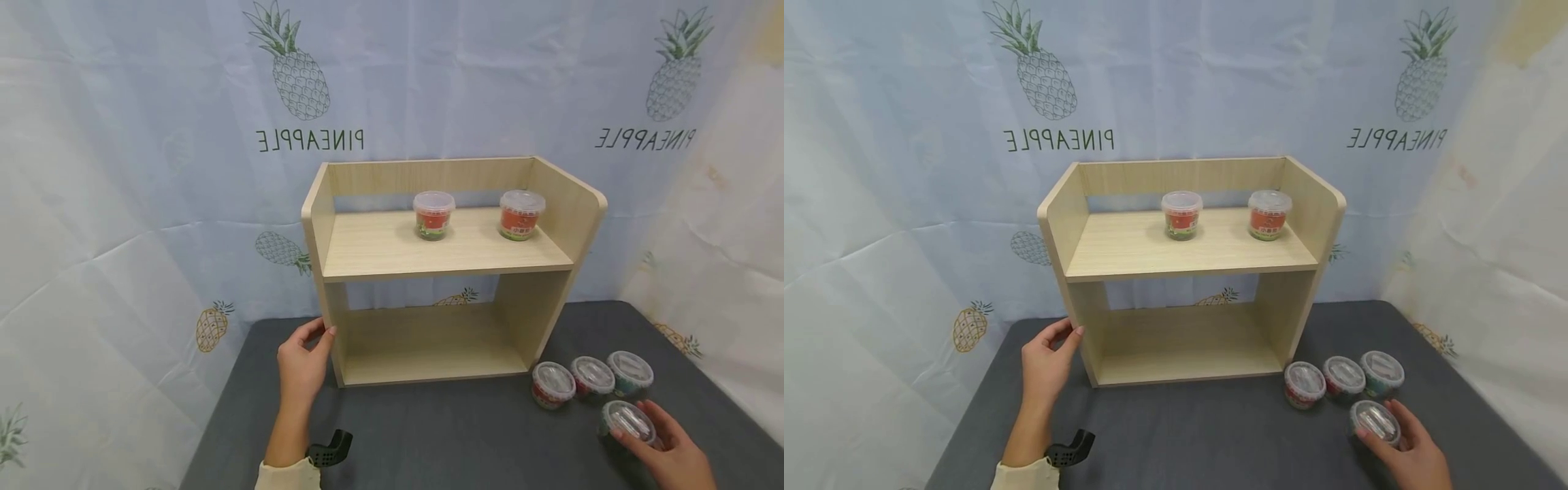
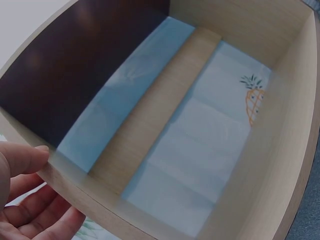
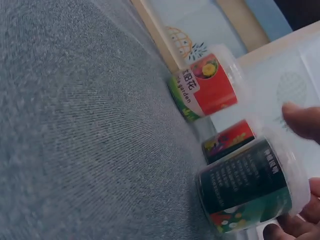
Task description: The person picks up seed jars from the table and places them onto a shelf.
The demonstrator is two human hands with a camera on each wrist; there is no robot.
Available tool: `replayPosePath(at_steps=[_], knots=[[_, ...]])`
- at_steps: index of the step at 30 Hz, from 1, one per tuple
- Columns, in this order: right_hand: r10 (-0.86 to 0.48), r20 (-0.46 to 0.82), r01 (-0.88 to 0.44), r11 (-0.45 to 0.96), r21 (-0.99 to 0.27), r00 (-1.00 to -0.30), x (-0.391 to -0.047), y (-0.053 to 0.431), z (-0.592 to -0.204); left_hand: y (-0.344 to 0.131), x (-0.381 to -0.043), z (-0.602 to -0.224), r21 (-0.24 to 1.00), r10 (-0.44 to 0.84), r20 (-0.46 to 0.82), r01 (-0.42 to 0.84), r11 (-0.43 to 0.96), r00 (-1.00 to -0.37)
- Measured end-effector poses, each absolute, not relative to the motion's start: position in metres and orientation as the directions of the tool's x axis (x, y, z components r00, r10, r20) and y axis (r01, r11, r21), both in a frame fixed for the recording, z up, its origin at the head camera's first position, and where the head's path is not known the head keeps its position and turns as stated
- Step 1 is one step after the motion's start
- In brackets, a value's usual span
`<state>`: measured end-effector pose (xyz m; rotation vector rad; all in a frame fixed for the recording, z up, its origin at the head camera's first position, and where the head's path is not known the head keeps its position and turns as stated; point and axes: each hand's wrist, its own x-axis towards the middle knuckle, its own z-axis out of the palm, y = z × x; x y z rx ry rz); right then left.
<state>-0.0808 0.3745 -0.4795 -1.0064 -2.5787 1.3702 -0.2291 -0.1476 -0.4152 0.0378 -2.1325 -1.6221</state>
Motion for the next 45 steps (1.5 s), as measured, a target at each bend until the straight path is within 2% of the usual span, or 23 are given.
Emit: replayPosePath(at_steps=[5,15,22,36,45], knots=[[0.619,-0.279,0.559,0.319,-0.765,-0.734,-0.082,0.377,-0.490,-0.147,-0.229,-0.416,0.921,-0.289,0.330,0.240,0.307,-0.898],[0.631,-0.283,0.546,0.271,-0.792,-0.723,-0.082,0.375,-0.504,-0.147,-0.230,-0.415,0.917,-0.291,0.340,0.246,0.315,-0.894],[0.672,-0.297,0.535,0.175,-0.826,-0.678,-0.082,0.377,-0.507,-0.146,-0.230,-0.415,0.925,-0.286,0.321,0.233,0.300,-0.903],[0.671,-0.313,0.511,0.114,-0.852,-0.672,-0.086,0.379,-0.515,-0.142,-0.230,-0.417,0.926,-0.340,0.322,0.220,0.307,-0.883],[0.630,-0.334,0.519,0.128,-0.845,-0.701,-0.088,0.380,-0.514,-0.142,-0.230,-0.416,0.931,-0.339,0.322,0.233,0.280,-0.884]])
